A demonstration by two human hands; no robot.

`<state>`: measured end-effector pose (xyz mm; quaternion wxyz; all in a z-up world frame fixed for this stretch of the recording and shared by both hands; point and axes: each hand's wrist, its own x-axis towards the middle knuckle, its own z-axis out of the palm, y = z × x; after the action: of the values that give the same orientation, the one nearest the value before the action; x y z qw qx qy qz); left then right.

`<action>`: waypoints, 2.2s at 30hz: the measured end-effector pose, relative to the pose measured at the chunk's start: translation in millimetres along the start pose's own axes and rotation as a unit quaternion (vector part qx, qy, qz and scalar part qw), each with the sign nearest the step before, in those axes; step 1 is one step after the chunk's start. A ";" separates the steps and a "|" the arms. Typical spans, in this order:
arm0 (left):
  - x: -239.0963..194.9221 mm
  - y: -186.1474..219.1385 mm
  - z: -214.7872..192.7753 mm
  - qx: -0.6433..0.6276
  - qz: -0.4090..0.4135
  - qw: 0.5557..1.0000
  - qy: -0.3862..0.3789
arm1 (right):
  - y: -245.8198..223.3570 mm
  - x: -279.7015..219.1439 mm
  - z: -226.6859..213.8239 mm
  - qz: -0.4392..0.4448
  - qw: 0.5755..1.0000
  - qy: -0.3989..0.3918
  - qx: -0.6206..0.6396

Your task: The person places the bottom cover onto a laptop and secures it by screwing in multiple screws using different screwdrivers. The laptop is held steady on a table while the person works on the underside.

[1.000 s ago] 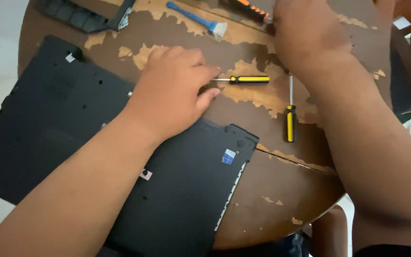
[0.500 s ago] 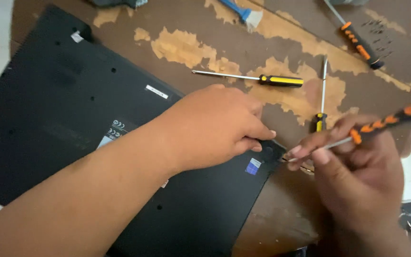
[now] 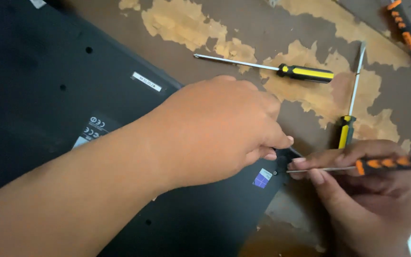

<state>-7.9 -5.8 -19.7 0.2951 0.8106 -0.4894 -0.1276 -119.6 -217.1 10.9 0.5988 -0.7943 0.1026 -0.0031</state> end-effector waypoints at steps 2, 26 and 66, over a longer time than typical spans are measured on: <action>0.3 0.5 -1.7 0.003 -0.004 1.000 -0.009 | 1.8 -0.6 1.2 -0.023 0.999 0.003 -0.024; 1.9 3.0 -4.4 0.004 -0.032 0.999 -0.041 | -7.2 -2.1 -7.0 -0.016 0.988 -0.071 -0.135; 3.9 9.2 -10.9 0.000 -0.085 0.993 -0.077 | -16.2 2.8 0.0 -0.112 0.958 -0.121 -0.234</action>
<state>-7.2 -8.5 -5.2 0.2448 0.8371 -0.4400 -0.2140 -114.2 -213.3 26.0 0.4002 -0.9129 -0.0628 0.0501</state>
